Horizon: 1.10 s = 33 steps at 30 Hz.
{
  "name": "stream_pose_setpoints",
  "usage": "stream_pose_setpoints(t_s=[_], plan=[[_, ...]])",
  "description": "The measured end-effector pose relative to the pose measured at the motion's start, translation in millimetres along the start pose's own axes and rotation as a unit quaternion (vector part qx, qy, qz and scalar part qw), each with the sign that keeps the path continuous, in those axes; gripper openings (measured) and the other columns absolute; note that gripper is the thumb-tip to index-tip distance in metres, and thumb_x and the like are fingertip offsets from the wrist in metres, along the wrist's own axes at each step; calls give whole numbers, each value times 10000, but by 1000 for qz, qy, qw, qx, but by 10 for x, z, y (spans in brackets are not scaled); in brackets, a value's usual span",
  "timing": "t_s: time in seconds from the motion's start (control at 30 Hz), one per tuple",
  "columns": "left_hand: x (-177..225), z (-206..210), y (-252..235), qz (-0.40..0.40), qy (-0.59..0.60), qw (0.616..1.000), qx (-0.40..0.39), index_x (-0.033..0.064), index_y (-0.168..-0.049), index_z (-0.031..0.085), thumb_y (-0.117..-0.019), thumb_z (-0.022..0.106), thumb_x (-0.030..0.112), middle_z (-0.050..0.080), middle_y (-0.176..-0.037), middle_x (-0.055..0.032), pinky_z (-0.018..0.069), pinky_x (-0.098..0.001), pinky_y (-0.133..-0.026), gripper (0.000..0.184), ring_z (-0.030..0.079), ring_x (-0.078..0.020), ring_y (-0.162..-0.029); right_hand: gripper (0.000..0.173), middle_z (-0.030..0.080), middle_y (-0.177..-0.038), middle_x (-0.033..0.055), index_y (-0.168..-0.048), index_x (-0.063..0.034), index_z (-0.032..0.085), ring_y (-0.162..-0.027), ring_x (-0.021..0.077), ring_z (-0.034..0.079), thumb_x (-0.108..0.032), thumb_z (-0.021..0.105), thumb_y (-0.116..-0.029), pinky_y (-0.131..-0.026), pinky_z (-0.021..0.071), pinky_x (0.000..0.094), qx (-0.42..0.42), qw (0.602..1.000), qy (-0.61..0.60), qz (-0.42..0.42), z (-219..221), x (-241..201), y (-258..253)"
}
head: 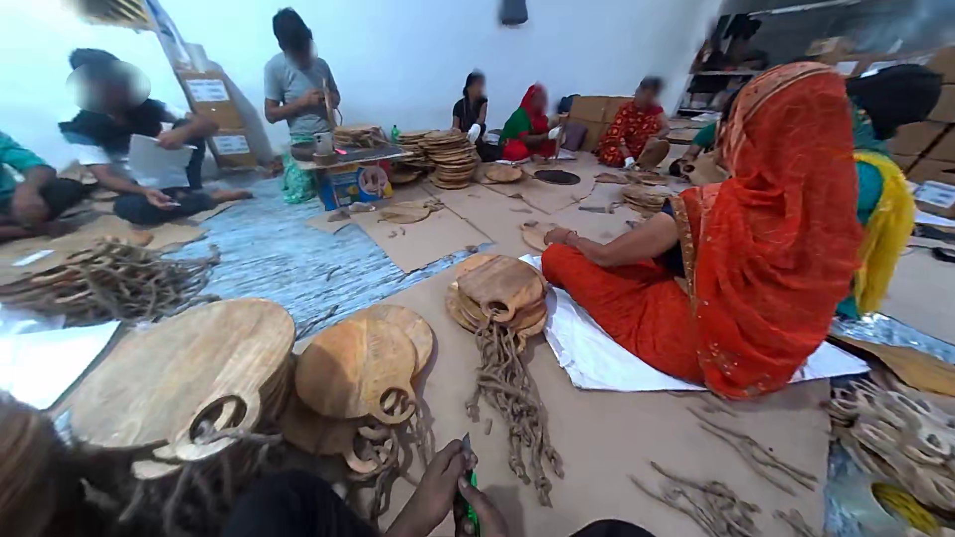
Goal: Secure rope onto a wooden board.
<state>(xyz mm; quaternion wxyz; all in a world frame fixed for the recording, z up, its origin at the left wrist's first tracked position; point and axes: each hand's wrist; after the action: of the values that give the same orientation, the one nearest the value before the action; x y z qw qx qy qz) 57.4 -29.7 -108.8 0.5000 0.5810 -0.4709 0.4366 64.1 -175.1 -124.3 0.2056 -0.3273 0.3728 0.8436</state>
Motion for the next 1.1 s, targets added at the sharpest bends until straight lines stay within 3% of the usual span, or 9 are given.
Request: stream_pose_setpoints(t_s=[0.07,0.27,0.53,0.7,0.83,0.9,0.97,1.03,1.1], plan=[[11,28,28,14,-35,999,36,-39,-1155,646,-1082,306,266,660,-1002,-109,529,-377,-888,463,628,-158,-921,349,419,-548,-64,-878,-123,528,-400,23,389,-341,388,-1112,-392,377,173,-2,1000,-10,-14,33,19,14],[78,18,4,-7,-173,978,114,-43,-896,701,-1070,263,258,698,-844,-151,534,-493,-857,560,680,-270,-859,230,369,-526,-87,-863,-109,503,-398,8,346,-204,497,-1073,-394,337,167,13,999,26,-38,257,-4,123],[127,-106,-87,-24,-214,975,61,10,-812,694,-1061,299,285,690,-783,-103,527,-481,-806,542,674,-242,-801,244,371,-512,-31,-826,-55,522,-393,60,331,-146,683,-984,-388,320,223,145,987,44,-61,575,154,145],[97,32,-133,-9,-242,970,23,-1,-837,705,-1047,298,301,705,-805,-130,524,-500,-802,548,686,-263,-802,233,338,-508,-38,-829,-60,522,-391,50,304,-133,625,-1025,-383,289,202,205,978,-27,-36,733,130,297],[160,-602,-251,-183,-128,950,219,-111,-1154,657,-1121,393,293,671,-1119,-301,481,-585,-1001,484,647,-421,-1088,264,406,-479,-62,-722,-112,483,-384,42,396,-42,602,-947,-398,383,222,257,944,19,-204,895,66,883],[207,-897,-375,-151,-127,937,287,-59,-1005,687,-1117,353,302,677,-959,-250,499,-599,-861,504,654,-394,-931,249,413,-478,-63,-782,-101,480,-388,39,413,-71,535,-1023,-405,400,211,275,939,-7,-208,619,-132,1147],[331,-765,-439,-103,-105,960,237,-32,-980,667,-1124,317,322,670,-837,-150,536,-478,-722,519,640,-267,-747,201,397,-501,-49,-841,-63,528,-392,45,373,-107,568,-1033,-398,363,209,290,938,-1,-189,240,-179,1016],[435,-403,-345,-92,-33,982,160,-6,-947,633,-1137,283,369,617,-712,-57,502,-318,-553,547,570,-145,-564,112,477,-590,-12,-1027,-20,610,-429,60,384,-113,651,-981,-418,368,232,278,936,68,-206,-12,-182,726],[376,-127,-179,-99,33,990,97,5,-911,616,-1136,255,384,587,-631,-33,492,-279,-481,570,548,-121,-488,426,596,-743,27,-1301,-17,608,-492,78,436,-154,732,-917,-448,391,256,236,936,145,-216,-74,-218,468]])
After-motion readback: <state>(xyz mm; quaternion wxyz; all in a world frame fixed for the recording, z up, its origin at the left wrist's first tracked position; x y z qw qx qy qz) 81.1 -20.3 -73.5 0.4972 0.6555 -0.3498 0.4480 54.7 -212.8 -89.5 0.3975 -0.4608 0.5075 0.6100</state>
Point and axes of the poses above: each hand's wrist, its own y-axis away from the middle knuckle, its own z-axis out of the palm, x = y × z
